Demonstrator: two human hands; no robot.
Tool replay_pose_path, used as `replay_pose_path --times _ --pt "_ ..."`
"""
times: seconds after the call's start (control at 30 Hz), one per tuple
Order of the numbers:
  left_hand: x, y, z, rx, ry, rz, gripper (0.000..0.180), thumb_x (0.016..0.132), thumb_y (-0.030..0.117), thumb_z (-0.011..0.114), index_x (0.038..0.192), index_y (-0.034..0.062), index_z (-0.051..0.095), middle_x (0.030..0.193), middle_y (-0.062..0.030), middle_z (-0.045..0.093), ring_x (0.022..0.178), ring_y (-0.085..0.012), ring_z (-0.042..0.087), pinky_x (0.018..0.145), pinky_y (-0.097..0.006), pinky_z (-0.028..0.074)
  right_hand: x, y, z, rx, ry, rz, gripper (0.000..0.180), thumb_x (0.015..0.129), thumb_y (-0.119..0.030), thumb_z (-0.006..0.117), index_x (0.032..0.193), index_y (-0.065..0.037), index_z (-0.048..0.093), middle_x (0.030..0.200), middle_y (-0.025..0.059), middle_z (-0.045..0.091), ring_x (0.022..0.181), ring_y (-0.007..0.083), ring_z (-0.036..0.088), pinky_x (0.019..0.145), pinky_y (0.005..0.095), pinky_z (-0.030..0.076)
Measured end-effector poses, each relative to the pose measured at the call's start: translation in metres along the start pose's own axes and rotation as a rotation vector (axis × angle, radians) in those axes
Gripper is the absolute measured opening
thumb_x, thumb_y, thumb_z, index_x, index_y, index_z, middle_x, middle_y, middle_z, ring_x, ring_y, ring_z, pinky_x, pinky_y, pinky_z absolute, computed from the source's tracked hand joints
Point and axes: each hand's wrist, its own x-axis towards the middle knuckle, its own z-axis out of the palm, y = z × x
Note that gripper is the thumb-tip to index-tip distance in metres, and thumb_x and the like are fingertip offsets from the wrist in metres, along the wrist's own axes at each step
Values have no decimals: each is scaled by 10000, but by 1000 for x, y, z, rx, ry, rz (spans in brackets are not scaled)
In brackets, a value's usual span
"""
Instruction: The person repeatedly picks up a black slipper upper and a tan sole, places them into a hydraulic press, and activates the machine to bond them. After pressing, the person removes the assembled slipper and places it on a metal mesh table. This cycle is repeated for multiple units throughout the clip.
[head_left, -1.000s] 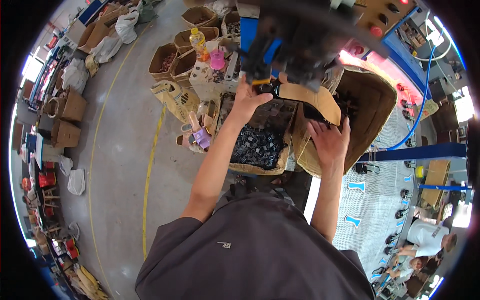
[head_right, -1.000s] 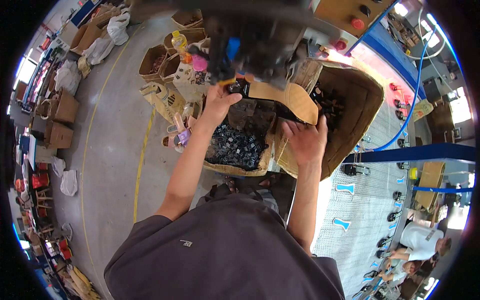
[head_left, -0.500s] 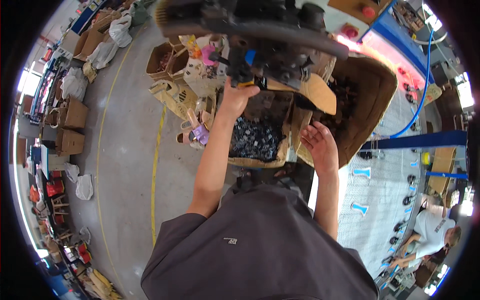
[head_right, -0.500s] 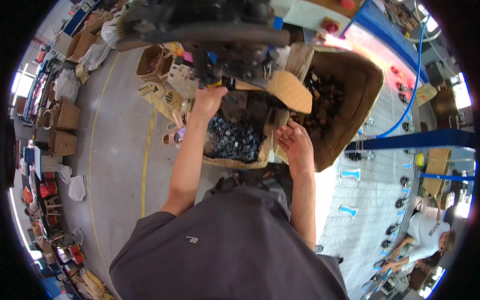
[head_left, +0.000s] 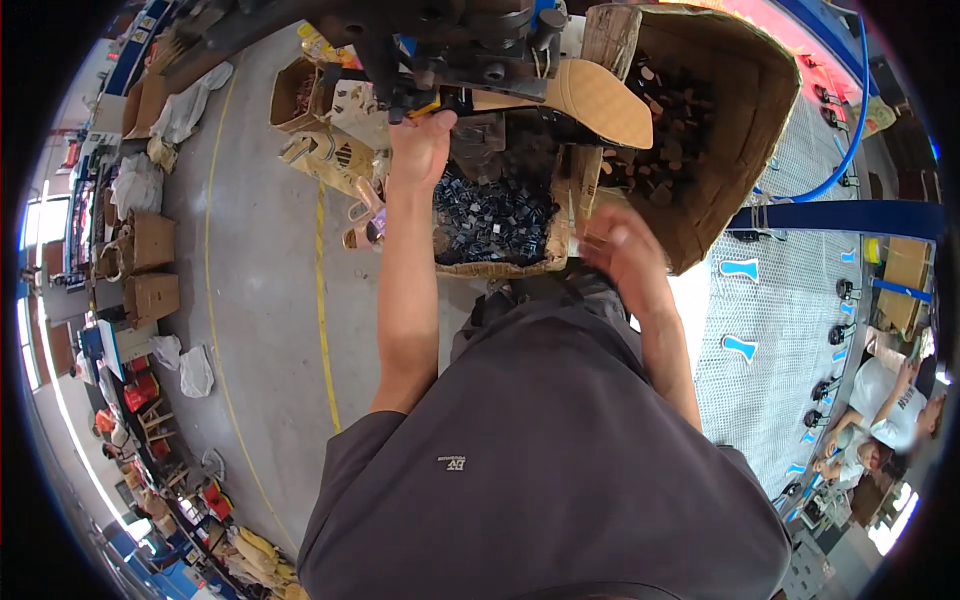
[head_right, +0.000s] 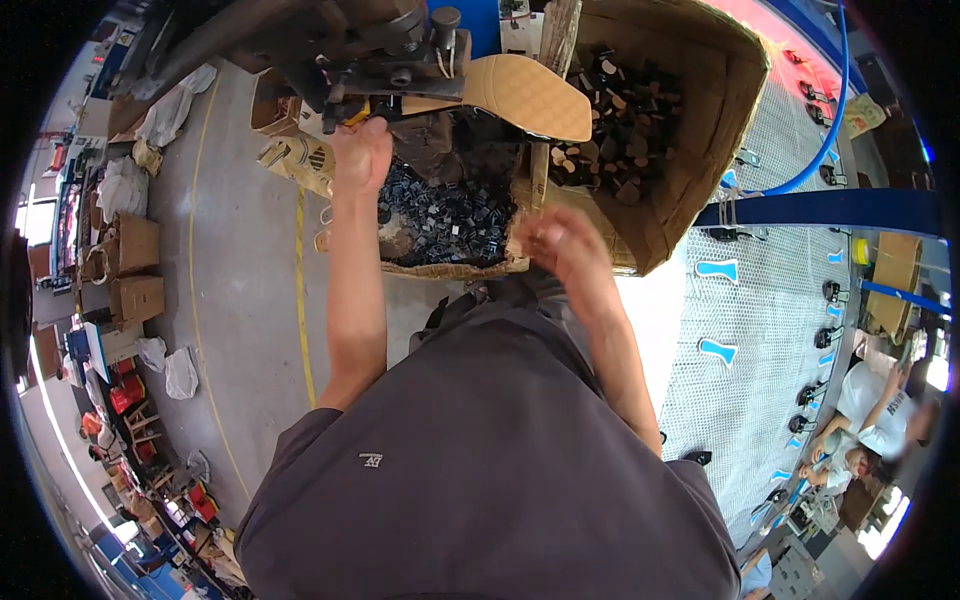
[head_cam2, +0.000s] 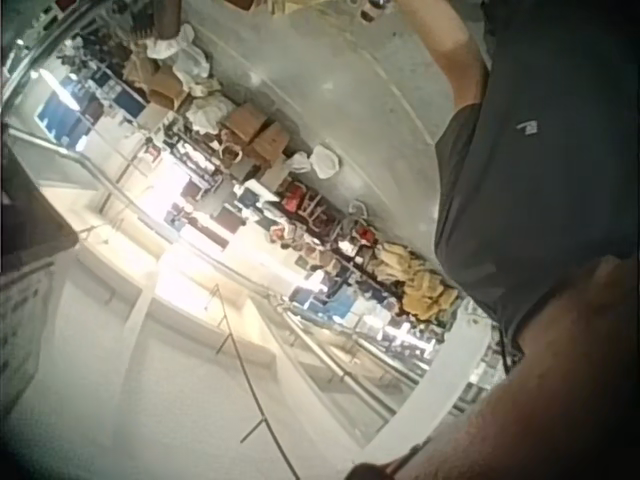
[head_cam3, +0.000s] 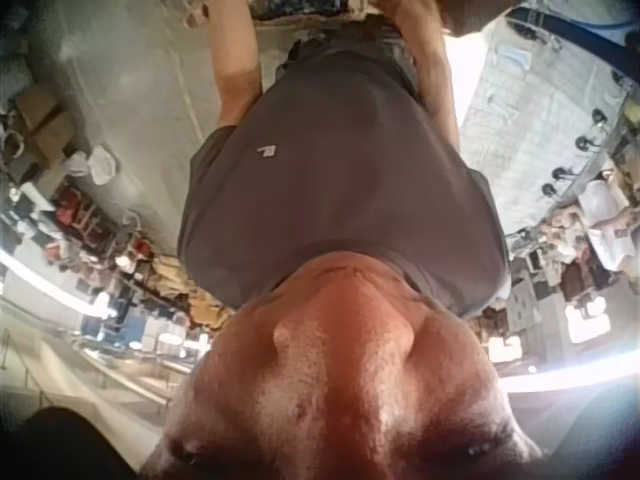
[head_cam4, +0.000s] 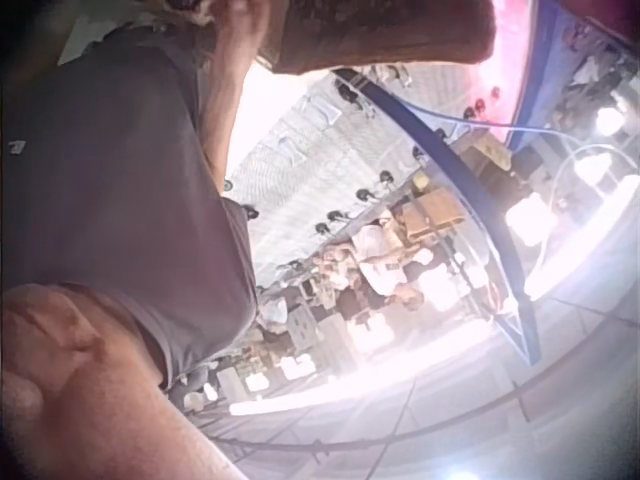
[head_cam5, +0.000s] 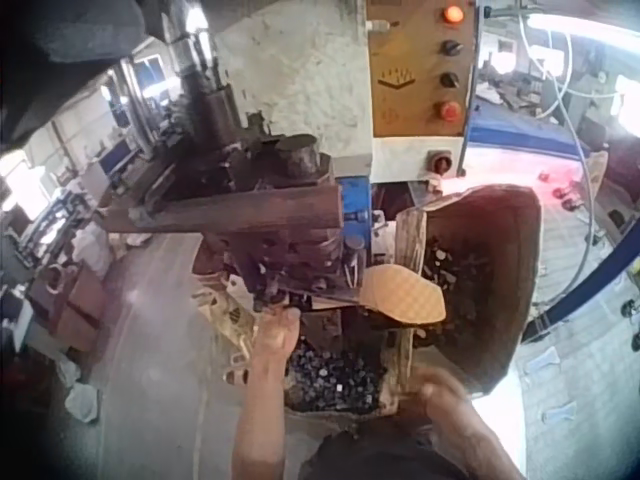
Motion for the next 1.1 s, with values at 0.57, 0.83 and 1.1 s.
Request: replay_pose_path --times 0.57,0.83,1.1 --pt "-201 -57 -148 1525 41 -380 336 876 126 739 1185 9 677 1047 -175 699 940 -328 706 853 -418 555 78 -84 46 628 -383 -92 656 1033 -409 494 1516 18 371 1543 292 378 1475 494 313 1208 606 320" --pt "-148 -138 -190 1558 -240 -198 366 847 174 749 1181 32 700 1112 -189 724 1047 -377 670 973 -431 535 65 -85 11 658 -46 -103 579 986 -406 624 1402 -19 514 1297 182 632 1046 404 670 953 531 583" --pt "-111 -105 -280 934 284 -601 354 913 78 726 1240 -29 642 1066 -128 707 909 -224 684 790 -330 574 -23 -59 -167 -586 -78 98 773 846 -343 840 1441 3 488 1351 136 624 1243 208 581 1043 379 481"
